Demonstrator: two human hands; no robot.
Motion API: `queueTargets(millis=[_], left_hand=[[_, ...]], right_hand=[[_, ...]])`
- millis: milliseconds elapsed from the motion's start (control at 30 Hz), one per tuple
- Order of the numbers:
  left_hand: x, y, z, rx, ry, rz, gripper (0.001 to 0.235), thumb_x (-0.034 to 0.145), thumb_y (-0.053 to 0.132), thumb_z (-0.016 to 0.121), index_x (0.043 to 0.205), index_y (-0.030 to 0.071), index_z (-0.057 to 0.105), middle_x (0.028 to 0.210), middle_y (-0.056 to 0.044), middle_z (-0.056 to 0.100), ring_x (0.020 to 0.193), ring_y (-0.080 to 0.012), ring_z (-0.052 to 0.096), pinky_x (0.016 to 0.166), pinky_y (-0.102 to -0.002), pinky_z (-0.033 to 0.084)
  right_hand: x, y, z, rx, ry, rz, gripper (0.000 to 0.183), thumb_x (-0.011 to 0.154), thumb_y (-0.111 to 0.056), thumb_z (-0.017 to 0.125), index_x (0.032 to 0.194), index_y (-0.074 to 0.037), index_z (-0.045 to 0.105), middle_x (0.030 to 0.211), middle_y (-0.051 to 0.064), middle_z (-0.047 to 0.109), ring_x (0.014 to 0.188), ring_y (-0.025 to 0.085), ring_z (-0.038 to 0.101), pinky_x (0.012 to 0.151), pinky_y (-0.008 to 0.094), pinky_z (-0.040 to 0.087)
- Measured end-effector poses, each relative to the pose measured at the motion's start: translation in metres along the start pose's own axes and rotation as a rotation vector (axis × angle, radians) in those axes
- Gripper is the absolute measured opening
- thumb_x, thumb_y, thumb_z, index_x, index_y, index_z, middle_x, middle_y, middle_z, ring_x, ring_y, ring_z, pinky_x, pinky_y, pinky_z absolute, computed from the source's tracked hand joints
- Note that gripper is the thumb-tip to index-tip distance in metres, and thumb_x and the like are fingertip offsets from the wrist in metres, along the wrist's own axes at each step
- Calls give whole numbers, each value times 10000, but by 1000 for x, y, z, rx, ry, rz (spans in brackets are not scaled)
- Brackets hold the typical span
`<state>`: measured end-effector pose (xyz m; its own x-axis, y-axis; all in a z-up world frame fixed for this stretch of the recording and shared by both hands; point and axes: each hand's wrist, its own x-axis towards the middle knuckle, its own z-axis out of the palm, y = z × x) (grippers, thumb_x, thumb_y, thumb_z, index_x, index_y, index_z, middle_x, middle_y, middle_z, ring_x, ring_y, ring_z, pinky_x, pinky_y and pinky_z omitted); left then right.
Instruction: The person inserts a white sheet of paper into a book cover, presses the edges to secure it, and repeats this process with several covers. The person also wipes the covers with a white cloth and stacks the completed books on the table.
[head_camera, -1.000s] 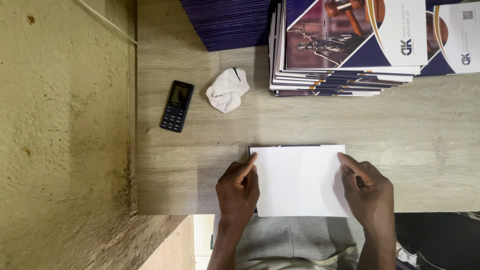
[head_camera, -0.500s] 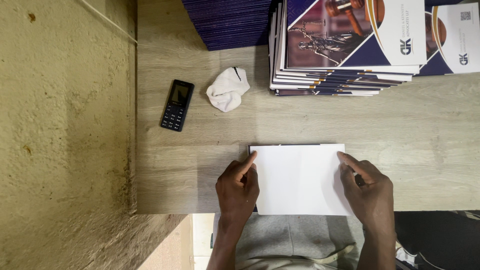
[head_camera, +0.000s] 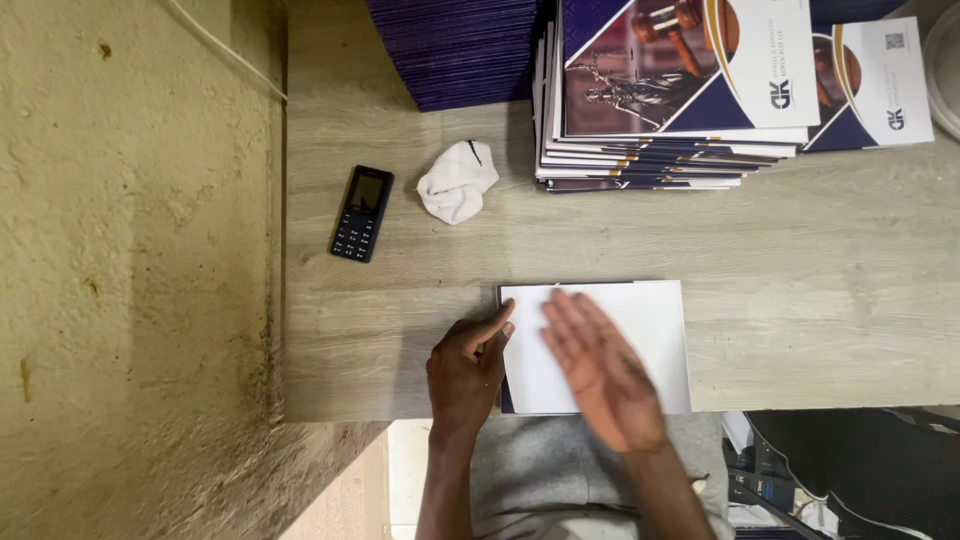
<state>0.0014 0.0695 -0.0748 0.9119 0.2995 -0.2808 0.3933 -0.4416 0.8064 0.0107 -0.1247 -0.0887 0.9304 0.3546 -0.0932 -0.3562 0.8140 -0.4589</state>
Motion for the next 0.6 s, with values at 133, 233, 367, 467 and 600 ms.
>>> queueTargets(millis=[133, 233, 367, 467, 600], left_hand=[[2, -7, 3, 9, 11, 17, 330, 985, 288, 711, 1274, 407, 819, 988, 112, 824, 773, -65, 694, 769, -264, 553], [4, -4, 1, -9, -10, 45, 326, 990, 300, 719, 1289, 383, 818, 967, 101, 816, 765, -60, 671, 753, -251, 555], [2, -5, 3, -91, -45, 16, 330, 982, 332, 746, 1303, 338, 823, 961, 87, 800, 796, -50, 658, 779, -220, 536], [3, 6, 4, -10, -86, -57, 344, 969, 389, 716, 1300, 427, 806, 1077, 86, 849, 918, -60, 740, 815, -247, 552], [43, 5, -10, 272, -128, 14, 1102, 691, 891, 551, 1679, 422, 416, 933, 87, 613, 868, -145, 648, 788, -423, 538]], right_hand=[[-41, -85, -62, -255, 344, -315, 528, 975, -111, 624, 1488, -19, 542, 1552, 144, 571, 1470, 298, 544, 1296, 384, 398], [-71, -100, -65, -317, 336, -512, 410, 1000, -116, 677, 1403, -44, 704, 1440, 117, 712, 1385, 278, 671, 1203, 360, 558], [-60, -17, 10, 275, -147, 38, 1000, 1069, 14, 955, 1689, 93, 174, 1763, 294, 248, 1617, 465, 307, 1359, 531, 191], [-94, 100, -24, -106, -7, 726, 720, 970, -86, 762, 1626, -61, 464, 1546, 144, 650, 1366, 260, 668, 1164, 406, 546], [-85, 30, 32, -488, -303, 867, 769, 1043, -376, 714, 1662, -96, 354, 1659, 128, 516, 1523, 244, 526, 1264, 384, 415]])
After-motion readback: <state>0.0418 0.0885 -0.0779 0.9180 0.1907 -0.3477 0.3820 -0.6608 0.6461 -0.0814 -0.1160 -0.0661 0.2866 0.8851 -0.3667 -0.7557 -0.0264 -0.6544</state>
